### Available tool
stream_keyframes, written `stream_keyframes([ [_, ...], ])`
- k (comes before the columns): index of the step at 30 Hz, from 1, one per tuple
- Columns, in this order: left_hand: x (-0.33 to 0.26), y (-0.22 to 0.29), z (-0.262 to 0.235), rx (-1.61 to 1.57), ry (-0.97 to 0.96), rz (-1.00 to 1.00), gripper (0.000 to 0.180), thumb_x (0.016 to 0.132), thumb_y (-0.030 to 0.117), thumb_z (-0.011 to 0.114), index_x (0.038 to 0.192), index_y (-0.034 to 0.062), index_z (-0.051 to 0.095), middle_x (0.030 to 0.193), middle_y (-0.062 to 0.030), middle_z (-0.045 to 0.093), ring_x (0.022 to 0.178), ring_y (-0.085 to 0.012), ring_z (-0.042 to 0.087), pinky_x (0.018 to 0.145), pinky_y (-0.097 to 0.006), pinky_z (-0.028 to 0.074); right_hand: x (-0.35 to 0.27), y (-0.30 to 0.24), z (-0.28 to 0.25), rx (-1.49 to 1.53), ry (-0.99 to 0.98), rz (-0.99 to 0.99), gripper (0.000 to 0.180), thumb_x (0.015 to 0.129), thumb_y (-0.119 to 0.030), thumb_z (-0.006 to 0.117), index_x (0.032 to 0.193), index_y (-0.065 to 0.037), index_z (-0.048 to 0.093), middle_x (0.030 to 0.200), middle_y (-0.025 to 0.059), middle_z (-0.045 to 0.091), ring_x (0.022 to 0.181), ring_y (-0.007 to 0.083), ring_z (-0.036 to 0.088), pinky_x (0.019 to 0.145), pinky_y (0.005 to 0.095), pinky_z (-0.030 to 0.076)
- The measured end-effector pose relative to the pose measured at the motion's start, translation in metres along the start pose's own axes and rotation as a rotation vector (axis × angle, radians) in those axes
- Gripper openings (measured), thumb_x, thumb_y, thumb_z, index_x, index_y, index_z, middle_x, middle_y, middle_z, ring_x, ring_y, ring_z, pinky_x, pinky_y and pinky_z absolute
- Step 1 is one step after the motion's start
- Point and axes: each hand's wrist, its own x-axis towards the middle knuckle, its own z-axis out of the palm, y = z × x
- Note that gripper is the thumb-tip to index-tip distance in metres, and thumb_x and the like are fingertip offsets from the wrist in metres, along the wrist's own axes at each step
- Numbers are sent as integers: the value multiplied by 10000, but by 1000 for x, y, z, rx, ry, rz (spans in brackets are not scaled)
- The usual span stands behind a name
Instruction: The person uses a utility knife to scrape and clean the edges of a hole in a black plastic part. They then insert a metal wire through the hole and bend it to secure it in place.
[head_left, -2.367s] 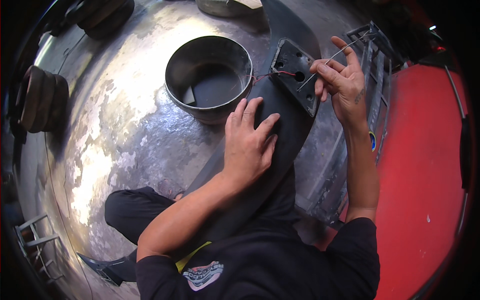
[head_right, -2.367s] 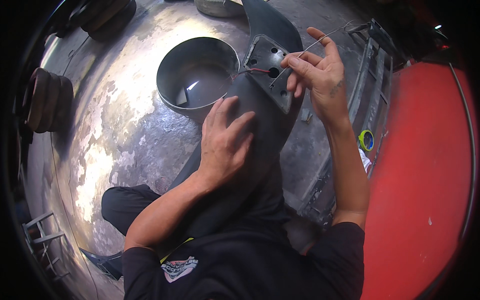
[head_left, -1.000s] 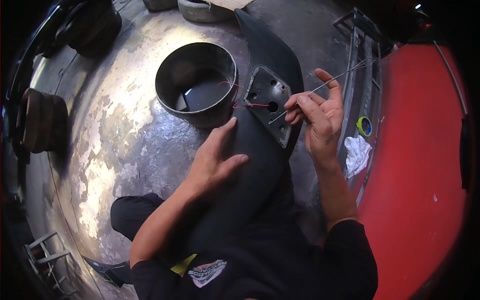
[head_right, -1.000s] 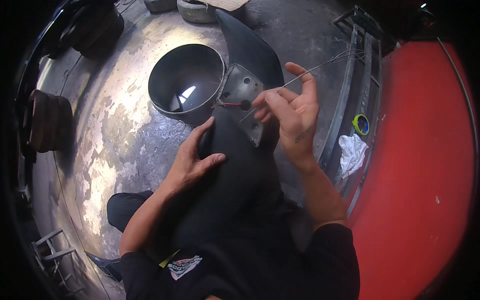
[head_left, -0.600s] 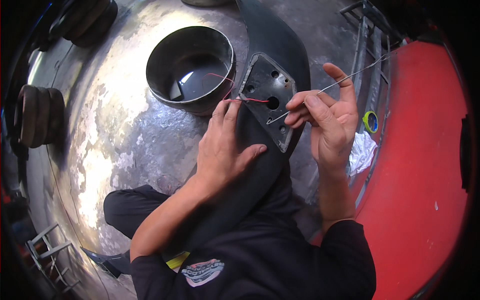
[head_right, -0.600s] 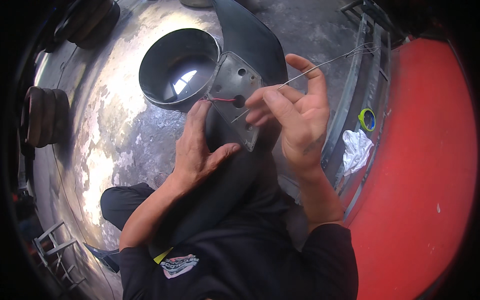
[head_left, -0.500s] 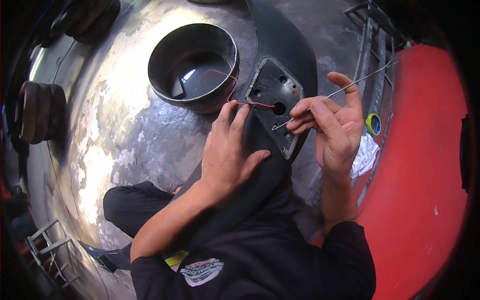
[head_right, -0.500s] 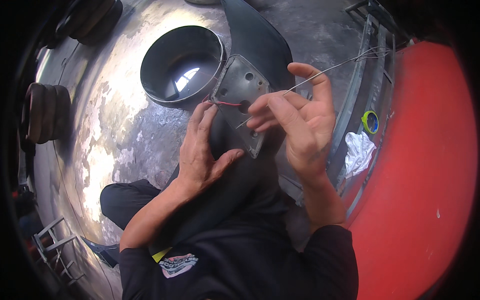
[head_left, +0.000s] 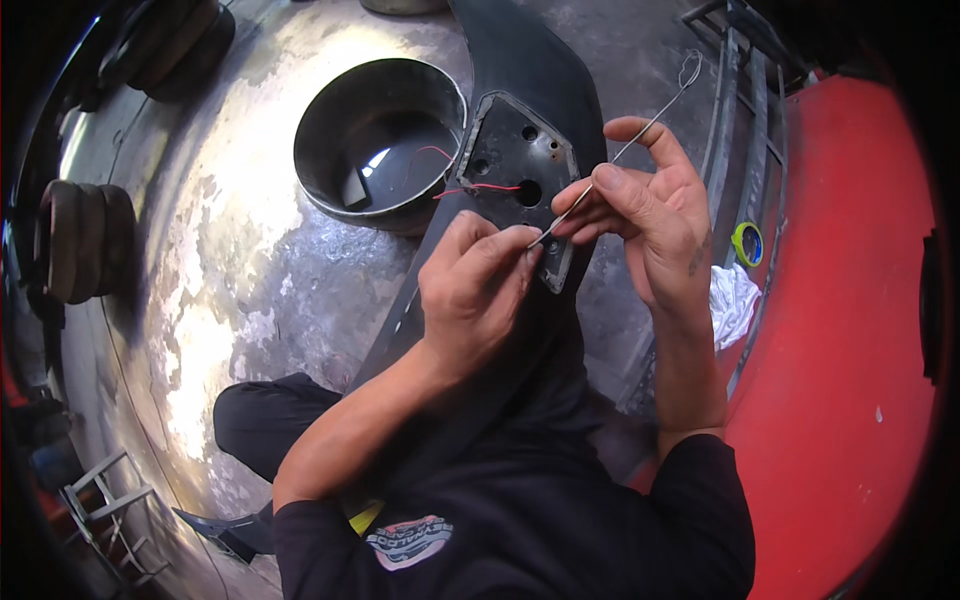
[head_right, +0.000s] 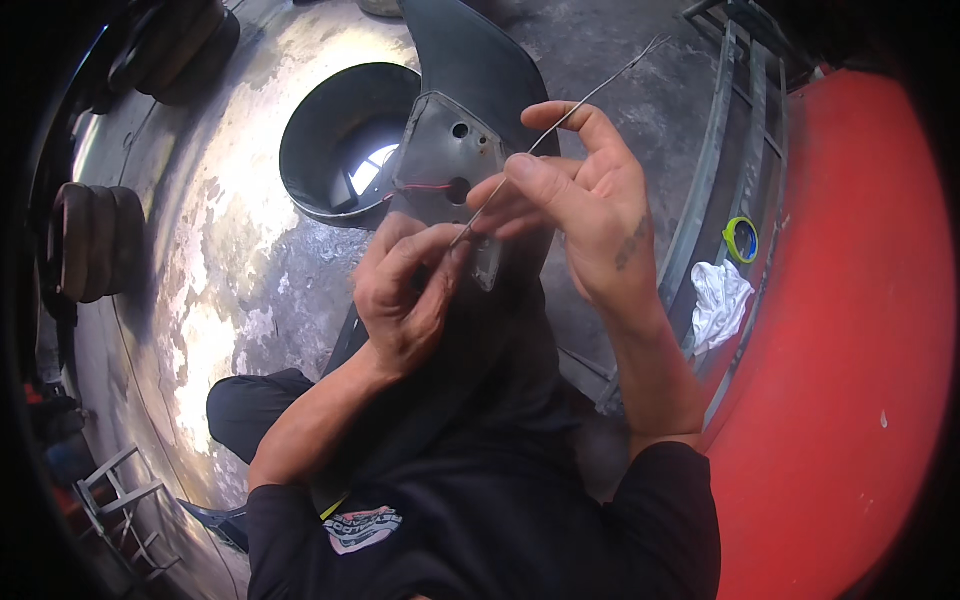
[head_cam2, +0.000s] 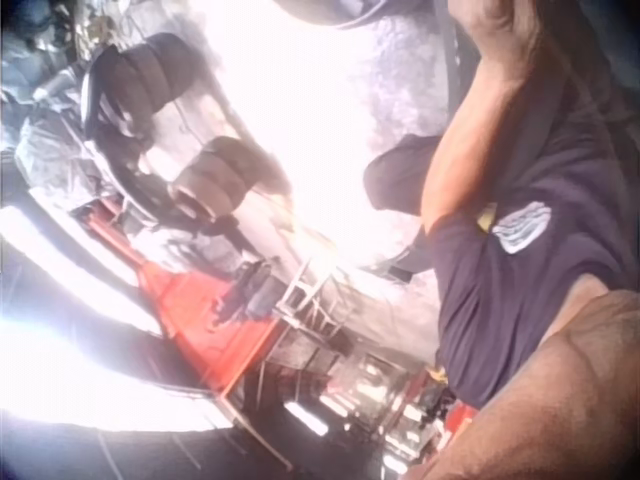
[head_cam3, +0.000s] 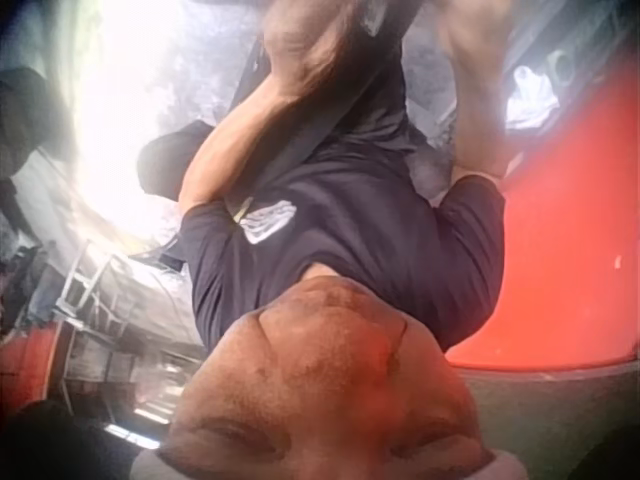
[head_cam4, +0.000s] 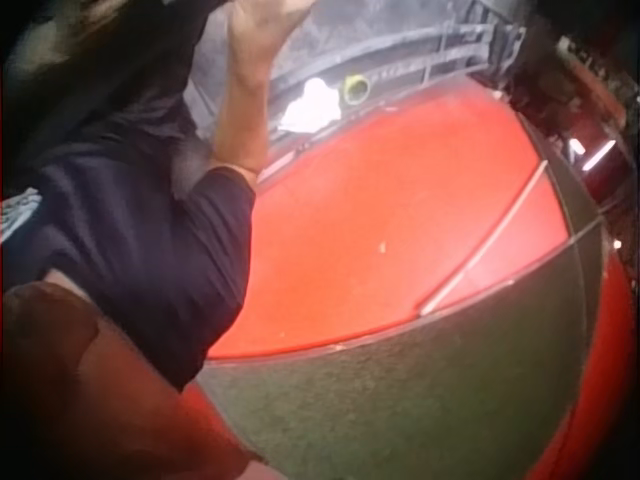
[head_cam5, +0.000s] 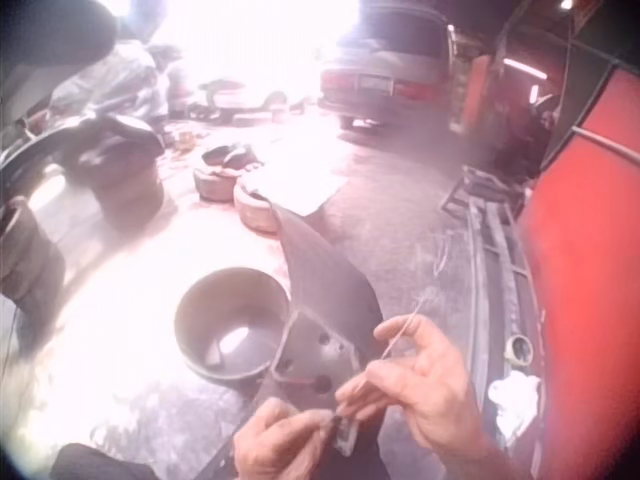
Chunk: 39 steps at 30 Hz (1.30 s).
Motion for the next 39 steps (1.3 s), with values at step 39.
stream_keyframes([
  [39,25,10,-37,-664,15,-250,272,1113,142,699,1327,-15,763,1088,-148,804,949,-207,764,874,-344,619,-9,-75,18,-987,-153,-689,282,925,91,727,1194,31,785,808,159,689,664,256,679,625,366,527],
])
